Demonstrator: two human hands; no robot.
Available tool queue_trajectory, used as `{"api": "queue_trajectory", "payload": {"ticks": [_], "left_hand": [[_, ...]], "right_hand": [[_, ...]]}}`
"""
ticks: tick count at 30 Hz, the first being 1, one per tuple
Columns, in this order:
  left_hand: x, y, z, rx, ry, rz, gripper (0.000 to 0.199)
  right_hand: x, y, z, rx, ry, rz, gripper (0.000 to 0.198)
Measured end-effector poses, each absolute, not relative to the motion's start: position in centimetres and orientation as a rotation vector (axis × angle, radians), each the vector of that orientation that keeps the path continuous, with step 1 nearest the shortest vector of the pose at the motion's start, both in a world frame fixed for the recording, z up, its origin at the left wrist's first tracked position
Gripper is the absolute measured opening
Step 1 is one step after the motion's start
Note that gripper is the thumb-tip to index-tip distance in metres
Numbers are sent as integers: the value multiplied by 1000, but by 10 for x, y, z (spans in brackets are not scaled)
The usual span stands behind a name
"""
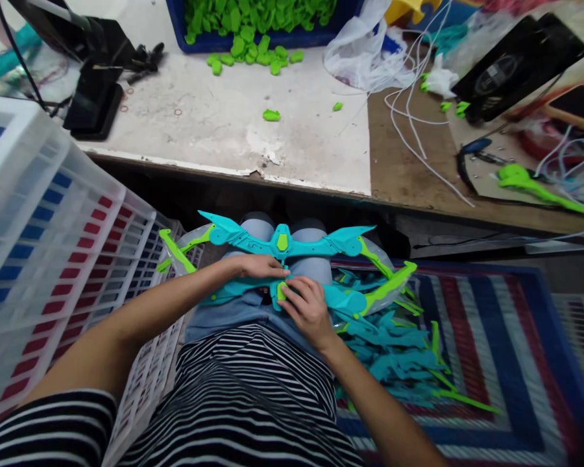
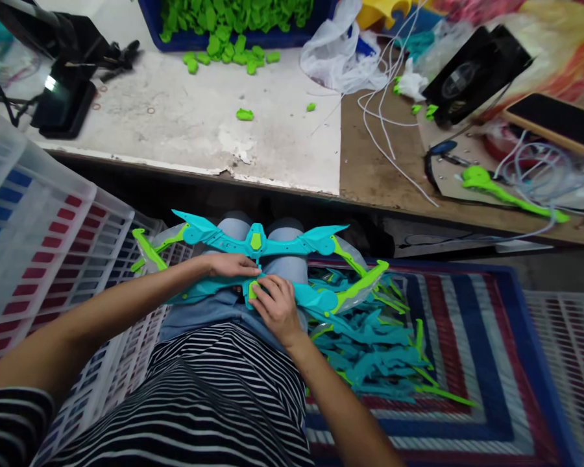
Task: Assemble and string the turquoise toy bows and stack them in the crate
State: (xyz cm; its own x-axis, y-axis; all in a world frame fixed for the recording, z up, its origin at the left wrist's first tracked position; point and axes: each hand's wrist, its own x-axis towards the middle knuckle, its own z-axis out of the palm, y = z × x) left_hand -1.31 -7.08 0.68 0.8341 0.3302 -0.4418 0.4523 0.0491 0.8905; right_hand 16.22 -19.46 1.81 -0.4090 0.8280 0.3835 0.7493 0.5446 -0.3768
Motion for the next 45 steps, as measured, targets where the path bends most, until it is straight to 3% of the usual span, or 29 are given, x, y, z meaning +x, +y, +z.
{"api": "queue_trajectory", "payload": {"ticks": [11,16,18,22,26,29,31,33,37,42,45], "left_hand": [[-17,-69,15,1645,572,-129,51],[-13,-73,16,1666,655,-134,46],[-10,-76,16,1676,701,-121,42],[-9,-82,18,1720,811,-87,34],[-11,-96,26,1804,814,-45,39],[-20,-119,35,1935,816,36,43],[-30,-137,38,2129,849,152,42],[-41,-154,34,2386,884,320,43],[-60,-175,8,2721,1025,591,56],[-70,-179,-16,2794,1036,615,58],[-74,-181,-5,2793,1020,573,54]], "right_hand": [[166,-193,11,-1373,-2188,391,17],[166,-181,12,-1685,-2094,669,73],[164,-174,14,-1760,-2131,752,80],[154,-174,21,-1851,-2144,743,76],[153,-186,33,-1762,-2221,674,78],[177,-176,56,-1532,-2278,590,47],[211,-150,80,-1520,-2195,331,21],[257,-113,106,-1639,-2045,-18,23],[343,-32,134,-1822,-1810,-278,23],[381,13,133,-1880,-1749,-191,39],[381,-9,133,-1938,-1746,-12,35]]}}
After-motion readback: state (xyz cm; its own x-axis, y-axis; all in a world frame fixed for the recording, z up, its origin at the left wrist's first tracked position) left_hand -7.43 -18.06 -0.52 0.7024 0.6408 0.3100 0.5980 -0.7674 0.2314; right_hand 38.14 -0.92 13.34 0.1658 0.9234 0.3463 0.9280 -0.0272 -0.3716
